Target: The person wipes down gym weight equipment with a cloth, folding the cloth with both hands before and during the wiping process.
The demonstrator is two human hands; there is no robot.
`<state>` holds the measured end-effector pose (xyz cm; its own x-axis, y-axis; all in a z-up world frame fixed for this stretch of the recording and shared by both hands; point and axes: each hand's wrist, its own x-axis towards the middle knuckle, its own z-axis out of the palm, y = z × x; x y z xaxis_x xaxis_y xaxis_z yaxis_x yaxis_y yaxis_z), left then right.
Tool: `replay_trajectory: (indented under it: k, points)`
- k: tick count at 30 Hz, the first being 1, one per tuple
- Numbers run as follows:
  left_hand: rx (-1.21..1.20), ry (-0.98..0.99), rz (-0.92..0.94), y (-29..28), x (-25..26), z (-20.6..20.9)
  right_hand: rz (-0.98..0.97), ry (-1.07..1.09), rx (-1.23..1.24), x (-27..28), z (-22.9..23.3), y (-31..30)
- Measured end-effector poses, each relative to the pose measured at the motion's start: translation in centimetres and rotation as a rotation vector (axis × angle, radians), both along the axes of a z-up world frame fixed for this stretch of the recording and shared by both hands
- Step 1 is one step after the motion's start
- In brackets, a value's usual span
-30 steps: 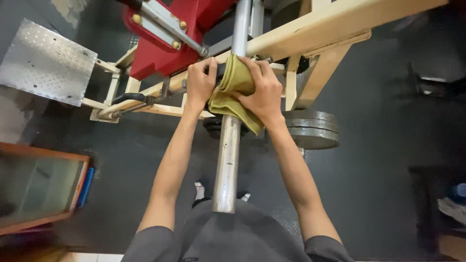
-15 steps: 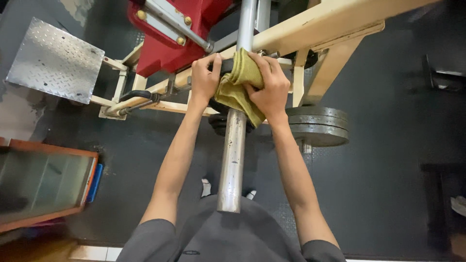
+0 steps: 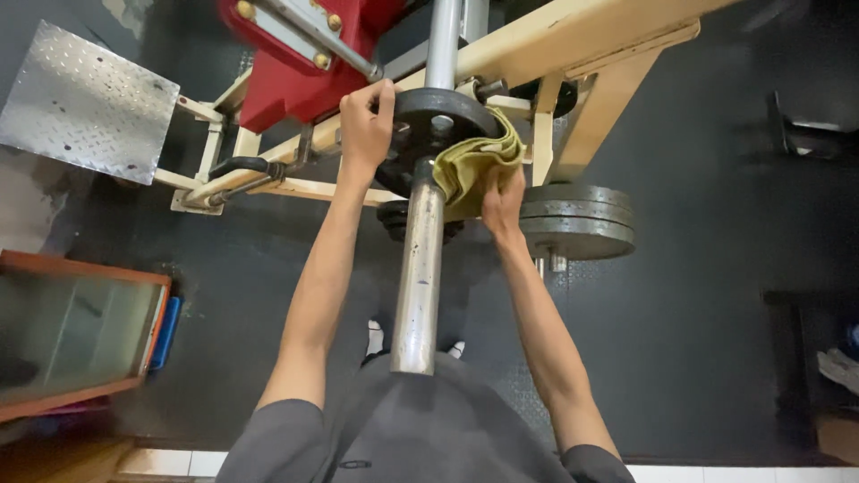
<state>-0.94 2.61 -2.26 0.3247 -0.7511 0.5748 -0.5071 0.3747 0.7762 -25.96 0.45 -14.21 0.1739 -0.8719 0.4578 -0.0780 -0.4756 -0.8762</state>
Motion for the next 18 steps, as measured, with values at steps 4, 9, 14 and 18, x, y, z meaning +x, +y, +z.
replay_trajectory:
  k: [4, 9, 14, 18]
  points:
    - [0.071, 0.128, 0.008, 0.0, 0.3, -1.8, -0.107, -0.154, -0.175, 1.8, 8.1, 1.4]
    - [0.021, 0.157, 0.040, -0.3, 1.3, -5.3, -0.351, 0.457, -0.728, 5.2, 20.9, 3.4]
    - [-0.001, 0.201, 0.041, -1.0, 2.0, -8.0, -0.109, 0.577, -0.633, 5.6, 19.5, 2.1]
    - [0.005, 0.216, 0.051, -0.3, 1.5, -7.2, -0.159, 0.595, -0.581, 5.8, 18.6, 2.0]
